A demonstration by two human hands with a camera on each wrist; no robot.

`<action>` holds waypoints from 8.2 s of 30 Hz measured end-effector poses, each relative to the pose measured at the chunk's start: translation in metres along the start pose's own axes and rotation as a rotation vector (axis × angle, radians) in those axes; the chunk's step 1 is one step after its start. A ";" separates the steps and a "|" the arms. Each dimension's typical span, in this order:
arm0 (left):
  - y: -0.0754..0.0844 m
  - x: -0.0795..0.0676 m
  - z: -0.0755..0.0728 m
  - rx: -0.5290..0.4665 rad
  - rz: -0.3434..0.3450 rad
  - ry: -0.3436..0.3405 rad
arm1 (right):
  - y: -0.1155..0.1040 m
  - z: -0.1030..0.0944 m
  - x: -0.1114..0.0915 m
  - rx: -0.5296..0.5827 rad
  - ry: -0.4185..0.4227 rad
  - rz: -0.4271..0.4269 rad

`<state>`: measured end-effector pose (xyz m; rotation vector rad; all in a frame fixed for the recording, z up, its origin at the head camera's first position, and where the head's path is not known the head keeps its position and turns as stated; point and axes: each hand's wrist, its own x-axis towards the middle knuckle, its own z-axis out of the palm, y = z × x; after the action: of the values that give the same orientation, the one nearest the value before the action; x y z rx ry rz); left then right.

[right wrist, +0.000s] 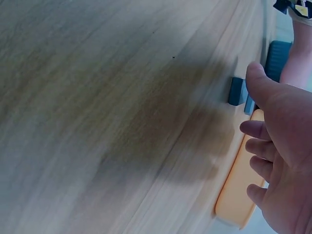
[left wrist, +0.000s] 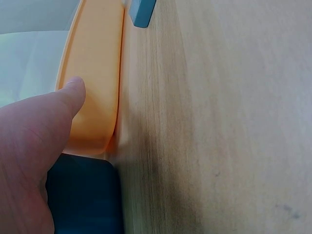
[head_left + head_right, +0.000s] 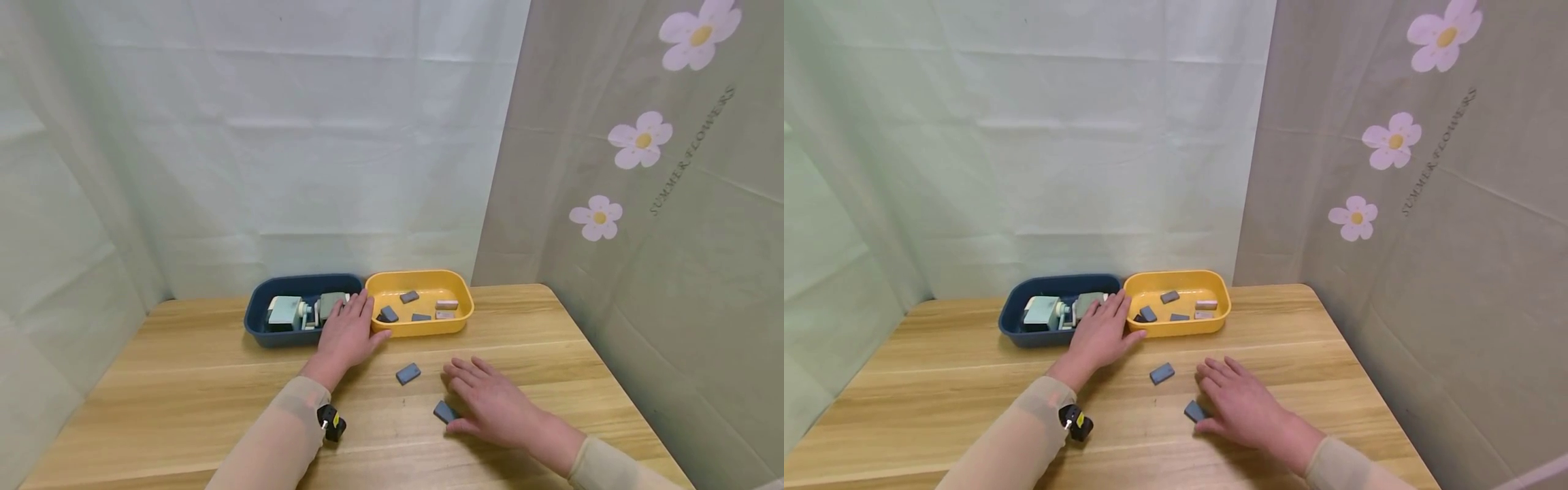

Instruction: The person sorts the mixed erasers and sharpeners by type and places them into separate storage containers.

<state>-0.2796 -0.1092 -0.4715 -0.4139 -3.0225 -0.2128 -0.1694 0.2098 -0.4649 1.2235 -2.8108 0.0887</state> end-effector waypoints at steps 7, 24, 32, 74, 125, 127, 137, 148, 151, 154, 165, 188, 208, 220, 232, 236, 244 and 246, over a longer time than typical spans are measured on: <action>0.001 0.000 0.000 -0.003 -0.004 -0.013 | -0.001 0.004 -0.001 0.004 -0.034 -0.001; 0.003 -0.003 -0.002 -0.009 -0.007 -0.001 | -0.001 0.006 -0.003 -0.011 -0.038 -0.008; 0.003 -0.002 -0.002 -0.014 -0.015 -0.011 | -0.001 0.008 -0.003 -0.002 -0.032 -0.013; 0.000 0.000 0.001 -0.005 -0.013 -0.022 | 0.011 -0.003 0.013 0.051 0.167 0.044; 0.000 0.000 -0.001 -0.004 -0.016 -0.031 | 0.058 -0.041 0.092 -0.006 0.307 0.146; -0.001 0.000 -0.001 -0.006 -0.015 -0.031 | 0.059 -0.042 0.094 0.007 0.293 0.165; -0.001 -0.001 0.000 -0.006 -0.013 -0.028 | 0.063 -0.044 0.107 0.021 0.242 0.213; 0.000 -0.001 0.001 -0.013 -0.011 -0.016 | 0.068 -0.044 0.122 0.012 0.215 0.211; 0.000 -0.001 0.001 -0.012 -0.015 -0.021 | 0.068 -0.045 0.126 0.012 0.192 0.227; 0.000 -0.001 0.001 -0.010 -0.018 -0.023 | 0.068 -0.044 0.131 0.008 0.171 0.250; 0.000 -0.001 0.001 0.001 -0.019 -0.014 | 0.079 -0.036 0.144 0.000 0.125 0.306; 0.001 0.000 0.001 0.003 -0.027 -0.032 | 0.089 -0.029 0.159 0.001 0.008 0.357; 0.001 -0.001 0.001 0.009 -0.034 -0.030 | 0.091 -0.026 0.167 -0.016 -0.027 0.362; 0.004 -0.002 0.000 0.018 -0.019 -0.009 | 0.092 -0.025 0.164 0.024 -0.050 0.372; 0.002 -0.001 -0.001 0.004 -0.030 -0.035 | 0.091 -0.028 0.151 0.019 -0.016 0.347; 0.002 -0.001 0.000 0.004 -0.036 -0.042 | 0.090 -0.030 0.146 0.009 0.003 0.326; 0.001 -0.001 0.001 -0.011 -0.028 -0.027 | 0.085 -0.035 0.134 0.022 0.046 0.286; 0.001 -0.001 0.001 -0.009 -0.027 -0.026 | 0.083 -0.036 0.131 0.017 0.059 0.268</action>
<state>-0.2784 -0.1079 -0.4722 -0.3805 -3.0553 -0.2242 -0.3176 0.1735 -0.4190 0.8249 -2.9092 0.1604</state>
